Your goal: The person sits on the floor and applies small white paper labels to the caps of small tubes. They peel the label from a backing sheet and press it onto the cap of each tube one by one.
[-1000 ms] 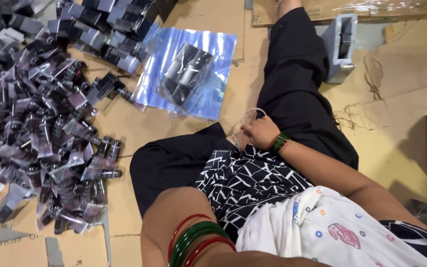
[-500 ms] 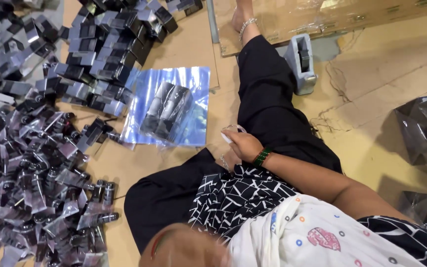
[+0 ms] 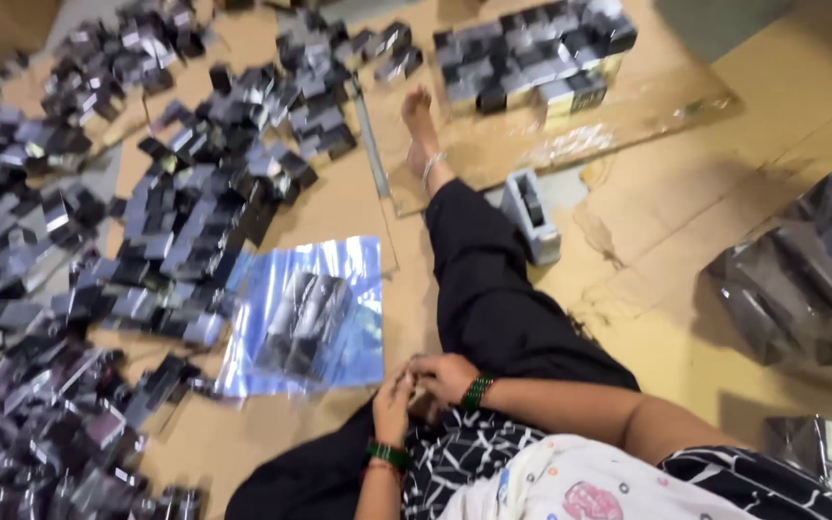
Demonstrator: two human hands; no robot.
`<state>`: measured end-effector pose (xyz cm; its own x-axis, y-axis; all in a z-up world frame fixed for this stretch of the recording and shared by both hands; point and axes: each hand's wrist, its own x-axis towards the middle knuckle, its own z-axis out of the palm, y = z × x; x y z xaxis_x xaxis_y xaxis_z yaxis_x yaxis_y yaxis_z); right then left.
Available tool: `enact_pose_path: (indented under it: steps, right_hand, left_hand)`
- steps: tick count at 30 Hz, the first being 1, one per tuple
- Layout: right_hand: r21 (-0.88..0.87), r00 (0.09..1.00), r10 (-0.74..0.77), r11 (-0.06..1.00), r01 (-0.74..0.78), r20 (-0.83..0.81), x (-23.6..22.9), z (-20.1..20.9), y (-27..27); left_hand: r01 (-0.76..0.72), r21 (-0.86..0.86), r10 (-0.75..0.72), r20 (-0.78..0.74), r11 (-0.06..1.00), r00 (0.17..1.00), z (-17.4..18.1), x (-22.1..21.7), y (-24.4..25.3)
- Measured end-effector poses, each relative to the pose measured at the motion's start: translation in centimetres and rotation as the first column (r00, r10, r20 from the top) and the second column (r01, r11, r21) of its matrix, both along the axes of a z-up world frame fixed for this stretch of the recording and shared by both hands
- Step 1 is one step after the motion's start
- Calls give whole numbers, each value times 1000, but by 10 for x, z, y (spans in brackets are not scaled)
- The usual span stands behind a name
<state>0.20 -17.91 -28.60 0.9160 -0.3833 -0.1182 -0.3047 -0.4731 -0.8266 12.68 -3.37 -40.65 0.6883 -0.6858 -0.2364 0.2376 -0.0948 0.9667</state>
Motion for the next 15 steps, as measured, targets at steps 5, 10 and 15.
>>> enact_pose_path:
  steps: [5, 10, 15]
  right_hand:
    - [-43, 990, 25, 999, -19, 137, 7, -15, -9]
    - [-16, 993, 5, 1000, -3, 119, 5, -12, -9]
    - [85, 981, 33, 995, -50, 191, -3, 9, -8]
  left_hand:
    - [7, -147, -3, 28, 989, 1000, 17, -4, -8]
    - [34, 87, -62, 344, 996, 937, 54, -18, -4]
    - [-147, 50, 60, 747, 988, 662, 89, -24, 2]
